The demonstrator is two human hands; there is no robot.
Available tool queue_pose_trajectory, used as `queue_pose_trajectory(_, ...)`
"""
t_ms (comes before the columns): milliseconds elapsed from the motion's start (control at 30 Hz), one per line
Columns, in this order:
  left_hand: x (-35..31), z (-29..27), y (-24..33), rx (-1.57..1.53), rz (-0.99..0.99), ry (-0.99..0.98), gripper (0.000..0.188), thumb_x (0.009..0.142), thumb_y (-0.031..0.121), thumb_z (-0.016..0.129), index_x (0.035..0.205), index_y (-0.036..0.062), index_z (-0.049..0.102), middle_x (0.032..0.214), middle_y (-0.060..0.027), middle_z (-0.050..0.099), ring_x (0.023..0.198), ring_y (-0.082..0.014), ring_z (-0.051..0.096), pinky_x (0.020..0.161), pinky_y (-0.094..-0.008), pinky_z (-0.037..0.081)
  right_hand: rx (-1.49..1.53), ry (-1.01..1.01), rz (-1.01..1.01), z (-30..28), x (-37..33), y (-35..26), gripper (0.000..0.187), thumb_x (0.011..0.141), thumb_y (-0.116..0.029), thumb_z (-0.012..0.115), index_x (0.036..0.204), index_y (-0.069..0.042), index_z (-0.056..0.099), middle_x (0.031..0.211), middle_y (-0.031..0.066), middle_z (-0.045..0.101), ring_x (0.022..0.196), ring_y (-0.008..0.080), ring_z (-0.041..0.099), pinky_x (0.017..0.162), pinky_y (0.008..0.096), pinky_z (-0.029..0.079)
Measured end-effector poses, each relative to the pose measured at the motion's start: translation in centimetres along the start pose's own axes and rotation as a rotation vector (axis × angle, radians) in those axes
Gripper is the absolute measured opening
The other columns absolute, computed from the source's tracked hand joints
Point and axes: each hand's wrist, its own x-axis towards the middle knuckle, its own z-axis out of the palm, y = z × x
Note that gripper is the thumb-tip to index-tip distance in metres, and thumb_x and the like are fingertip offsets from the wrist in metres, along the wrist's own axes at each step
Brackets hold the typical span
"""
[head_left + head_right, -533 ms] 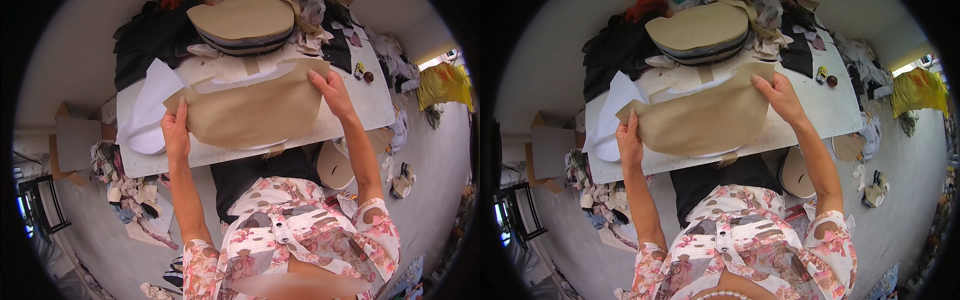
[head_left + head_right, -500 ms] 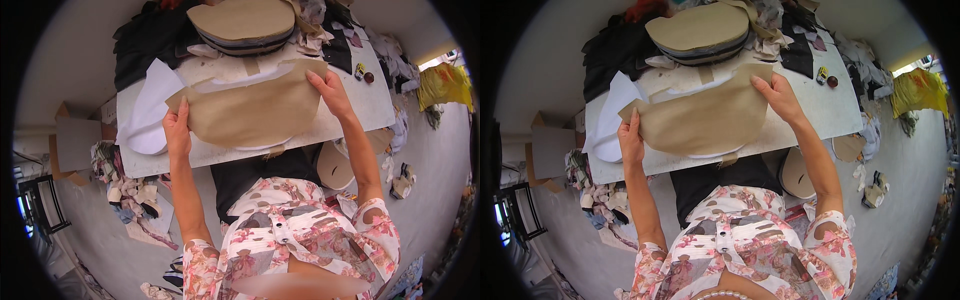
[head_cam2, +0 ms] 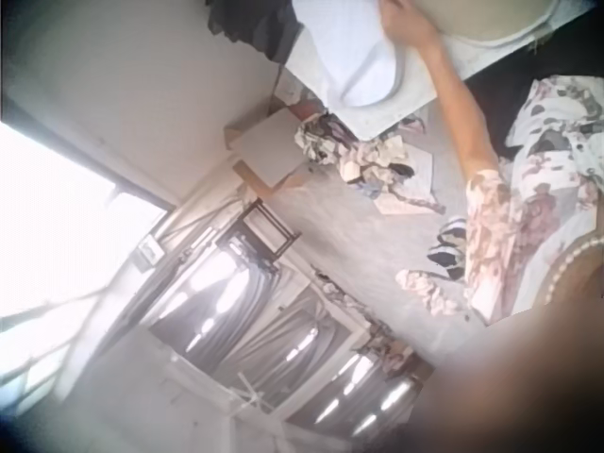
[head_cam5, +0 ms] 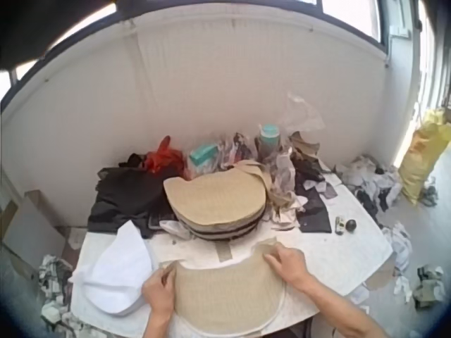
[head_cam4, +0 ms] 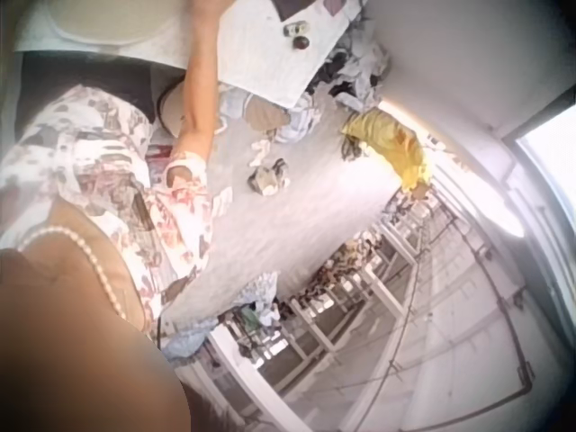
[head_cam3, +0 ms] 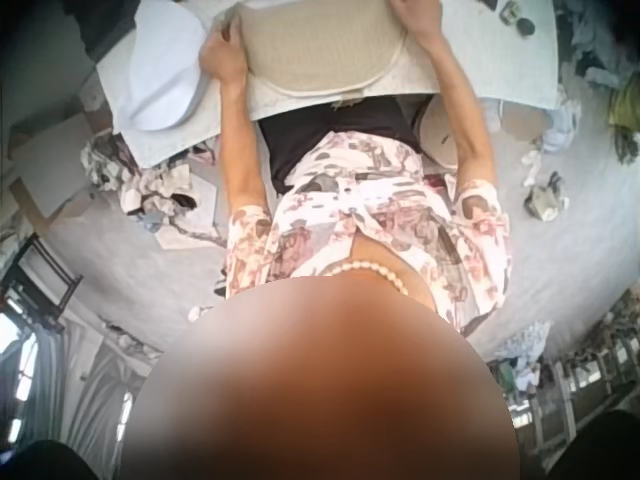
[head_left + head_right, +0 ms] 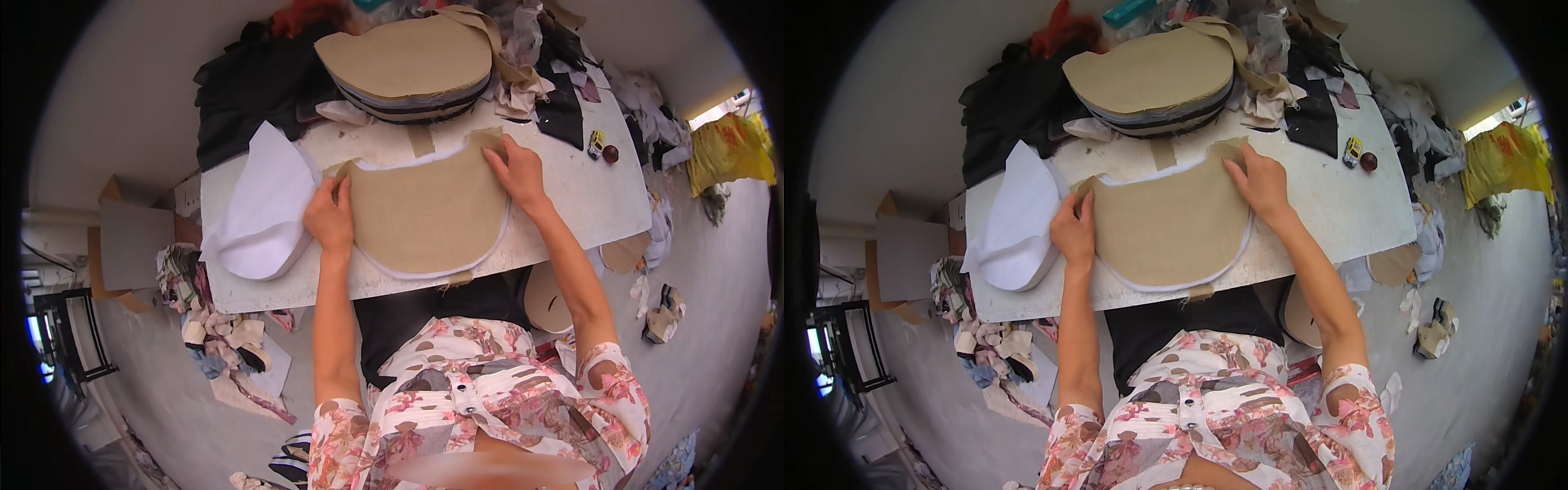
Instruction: The person repeatedly places a white fabric piece on a table, then places a beige fabric piece on top, smoothing both layers. The person continues this layering process multiple times, stacking the completed pairs on the table.
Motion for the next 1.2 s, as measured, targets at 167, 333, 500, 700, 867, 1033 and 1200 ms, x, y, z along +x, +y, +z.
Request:
queue_pose_trajectory(167,-0.1,-0.2,0.0,0.101,-0.086,-0.066,0.028,0.084,0.025,0.068,0.107,0.0092,0.064,0.089,-0.0099,0.067,0.074,-0.0288,0.064,0.063,-0.0389,0.049,-0.053,-0.046,0.036,-0.3,-0.1,-1.0,0.033,0.082,-0.032,0.069,0.099,-0.007,0.057,0.075,0.0116,0.065,0.068,0.0307,0.064,0.059,0.0422,0.047)
queue_pose_trajectory(333,-1.7,-1.2,2.5,0.043,0.232,0.031,0.059,0.082,0.029,0.068,0.136,0.0146,0.048,0.138,-0.0129,0.047,0.125,-0.032,0.047,0.097,-0.0445,0.042,-0.203,0.012,-0.205,-2.4,-0.9,-3.3,0.061,0.084,-0.041,0.064,0.133,-0.01,0.046,0.134,0.0165,0.044,0.127,0.0332,0.039,0.099,0.0515,0.033)
queue_pose_trajectory(500,-2.6,-0.8,2.3,0.199,0.38,-0.375,0.071,0.084,0.051,0.06,0.141,0.0129,0.044,0.153,-0.0167,0.023,0.142,-0.0376,0.016,0.113,-0.0565,0.011,-0.214,-0.262,-0.316,-0.3,-2.5,-4.4,0.071,0.087,-0.049,0.057,0.143,-0.012,0.037,0.151,0.0193,0.024,0.142,0.0391,0.015,0.112,0.0592,0.012)
queue_pose_trajectory(700,-2.9,-1.1,0.8,0.111,0.346,-0.471,0.08,0.077,0.058,0.063,0.142,0.0165,0.042,0.155,-0.0167,0.017,0.142,-0.0408,0.011,0.113,-0.0591,0.009,-0.261,-0.27,-0.332,0.6,-2.8,-3.8,0.069,0.088,-0.05,0.054,0.143,-0.012,0.039,0.151,0.0191,0.023,0.142,0.0387,0.014,0.112,0.0595,0.01)
queue_pose_trajectory(867,-2.9,-1.7,0.5,0.051,0.317,-0.482,0.081,0.076,0.055,0.067,0.142,0.0176,0.042,0.155,-0.0168,0.016,0.143,-0.0395,0.011,0.111,-0.059,0.015,-0.31,-0.271,-0.31,0.3,-2.7,-3.9,0.066,0.087,-0.045,0.058,0.141,-0.011,0.041,0.15,0.0177,0.028,0.141,0.0368,0.018,0.112,0.0568,0.013)
queue_pose_trajectory(1033,-4.8,-3.2,0.3,-0.114,0.409,-0.244,0.061,0.079,0.034,0.071,0.131,0.0097,0.052,0.145,-0.0168,0.037,0.137,-0.0375,0.029,0.102,-0.055,0.033,0.075,0.005,-0.495,0.1,-0.6,-11.2,0.058,0.068,-0.013,0.077,0.121,-0.01,0.055,0.131,0.0113,0.05,0.127,0.0324,0.043,0.105,0.0535,0.032)
queue_pose_trajectory(1200,-6.7,-8.2,-0.9,-0.128,0.378,0.091,0.024,0.073,0.01,0.073,0.096,0.0069,0.066,0.101,-0.0078,0.064,0.106,-0.0283,0.058,0.087,-0.0411,0.044,0.227,-0.122,-0.759,4.9,-0.1,-20.9,0.041,0.069,-0.011,0.075,0.106,-0.008,0.061,0.118,0.0104,0.058,0.119,0.0323,0.049,0.102,0.0496,0.037)
